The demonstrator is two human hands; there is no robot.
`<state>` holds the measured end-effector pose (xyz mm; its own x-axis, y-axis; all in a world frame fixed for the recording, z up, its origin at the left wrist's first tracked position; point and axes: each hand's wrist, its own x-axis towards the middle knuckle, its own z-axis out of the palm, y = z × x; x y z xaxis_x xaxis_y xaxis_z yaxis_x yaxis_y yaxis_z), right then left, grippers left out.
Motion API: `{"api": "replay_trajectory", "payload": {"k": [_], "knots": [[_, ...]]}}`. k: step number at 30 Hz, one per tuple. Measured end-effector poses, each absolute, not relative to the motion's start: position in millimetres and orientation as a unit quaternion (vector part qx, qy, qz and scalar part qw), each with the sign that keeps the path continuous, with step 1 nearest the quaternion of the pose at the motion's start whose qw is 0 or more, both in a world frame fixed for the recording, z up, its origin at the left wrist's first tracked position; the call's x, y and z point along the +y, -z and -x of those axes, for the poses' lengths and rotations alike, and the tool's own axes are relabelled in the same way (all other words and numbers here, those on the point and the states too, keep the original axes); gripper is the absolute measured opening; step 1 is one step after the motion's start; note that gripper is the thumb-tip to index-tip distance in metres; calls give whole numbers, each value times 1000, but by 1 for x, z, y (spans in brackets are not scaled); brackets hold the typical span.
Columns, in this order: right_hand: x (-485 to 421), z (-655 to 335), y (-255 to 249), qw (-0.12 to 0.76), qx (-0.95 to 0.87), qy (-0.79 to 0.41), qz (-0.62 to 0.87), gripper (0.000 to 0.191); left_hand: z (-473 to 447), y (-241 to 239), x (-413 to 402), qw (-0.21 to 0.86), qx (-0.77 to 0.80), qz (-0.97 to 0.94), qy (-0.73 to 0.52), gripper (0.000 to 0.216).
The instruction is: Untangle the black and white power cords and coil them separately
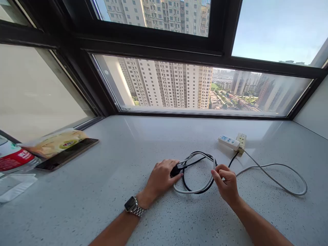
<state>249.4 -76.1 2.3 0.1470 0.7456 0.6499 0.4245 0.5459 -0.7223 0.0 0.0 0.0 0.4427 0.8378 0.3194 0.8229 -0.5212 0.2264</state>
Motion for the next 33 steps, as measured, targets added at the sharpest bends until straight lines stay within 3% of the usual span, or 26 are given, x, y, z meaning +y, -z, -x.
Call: {"api": "replay_trajectory", "payload": {"k": [4, 8, 11, 13, 16, 21, 26, 33], "knots": [[-71, -252, 1, 578, -641, -71, 500, 22, -1, -2, 1, 21, 505, -833, -225, 39], [-64, -257, 13, 510, -626, -76, 585, 59, 2, -7, 3, -44, 524, -801, -286, 36], [-60, -260, 18, 413, -638, -120, 638, 73, 7, -8, 6, -100, 538, -773, -322, 30], [-59, -261, 16, 334, -658, -140, 660, 72, 10, -8, 8, -118, 543, -761, -336, 27], [-59, -262, 11, 271, -680, -130, 668, 54, 12, -7, 11, -108, 537, -762, -346, 25], [-54, -268, 12, 310, -664, -97, 674, 19, 5, -9, 7, -55, 506, -787, -349, 23], [-50, -271, 17, 410, -647, -101, 635, 17, -1, -7, 4, -1, 487, -816, -310, 26], [-53, -267, 7, 452, -630, -256, 578, 30, 0, -6, 4, 78, 467, -836, -278, 34]]}}
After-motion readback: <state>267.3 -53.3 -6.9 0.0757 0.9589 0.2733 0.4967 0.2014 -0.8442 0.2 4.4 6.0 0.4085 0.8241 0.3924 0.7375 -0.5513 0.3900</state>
